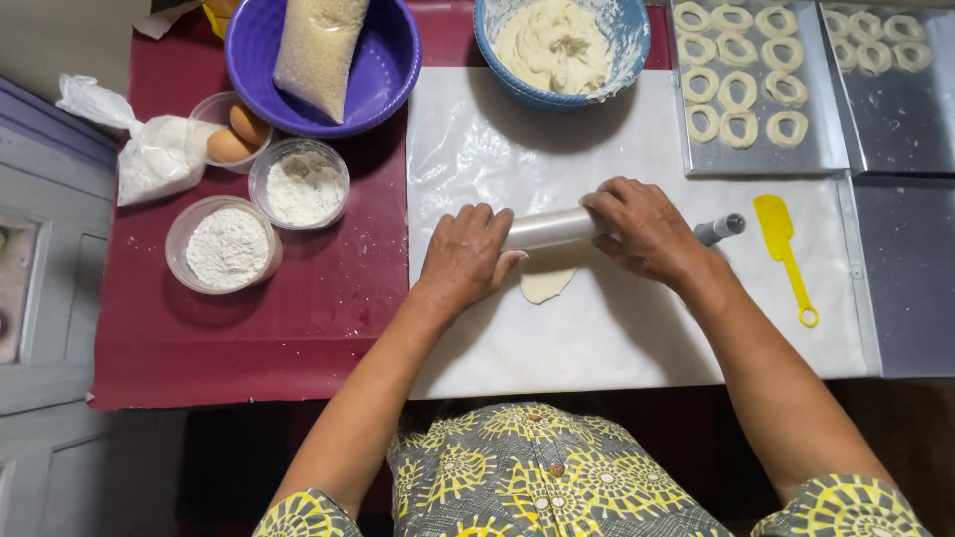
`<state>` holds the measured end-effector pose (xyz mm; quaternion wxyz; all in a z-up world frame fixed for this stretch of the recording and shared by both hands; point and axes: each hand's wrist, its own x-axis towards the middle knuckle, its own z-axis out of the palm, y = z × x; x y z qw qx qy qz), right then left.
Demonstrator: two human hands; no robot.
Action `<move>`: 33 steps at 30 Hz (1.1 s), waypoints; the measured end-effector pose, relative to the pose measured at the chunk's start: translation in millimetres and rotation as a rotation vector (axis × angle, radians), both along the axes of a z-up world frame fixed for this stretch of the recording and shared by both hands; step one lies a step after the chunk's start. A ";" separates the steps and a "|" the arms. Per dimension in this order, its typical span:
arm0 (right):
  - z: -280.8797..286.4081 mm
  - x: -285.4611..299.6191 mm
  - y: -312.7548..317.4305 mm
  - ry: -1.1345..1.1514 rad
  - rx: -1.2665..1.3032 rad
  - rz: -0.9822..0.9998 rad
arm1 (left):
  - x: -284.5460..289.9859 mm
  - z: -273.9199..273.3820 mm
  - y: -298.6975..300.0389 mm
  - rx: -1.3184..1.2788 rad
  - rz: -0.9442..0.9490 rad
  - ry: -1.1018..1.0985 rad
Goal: The person is preparing doughnut dough by rolling it out and using a cutter to create the circular shape.
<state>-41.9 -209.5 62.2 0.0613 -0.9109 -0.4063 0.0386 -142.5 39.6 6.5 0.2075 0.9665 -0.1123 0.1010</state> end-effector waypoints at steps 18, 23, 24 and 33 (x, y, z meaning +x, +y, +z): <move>-46.6 84.0 52.9 -0.009 0.036 0.021 | 39.3 -31.0 -39.6 -0.115 0.585 0.168; -56.2 85.3 41.9 0.027 0.097 0.055 | 31.9 -35.7 -54.8 -0.139 0.633 0.183; -55.7 82.5 39.0 0.051 0.047 0.059 | 26.3 -36.7 -60.6 -0.169 0.658 0.240; -52.6 64.5 15.1 0.078 -0.039 0.110 | -11.5 -41.1 -104.5 -0.082 0.719 0.165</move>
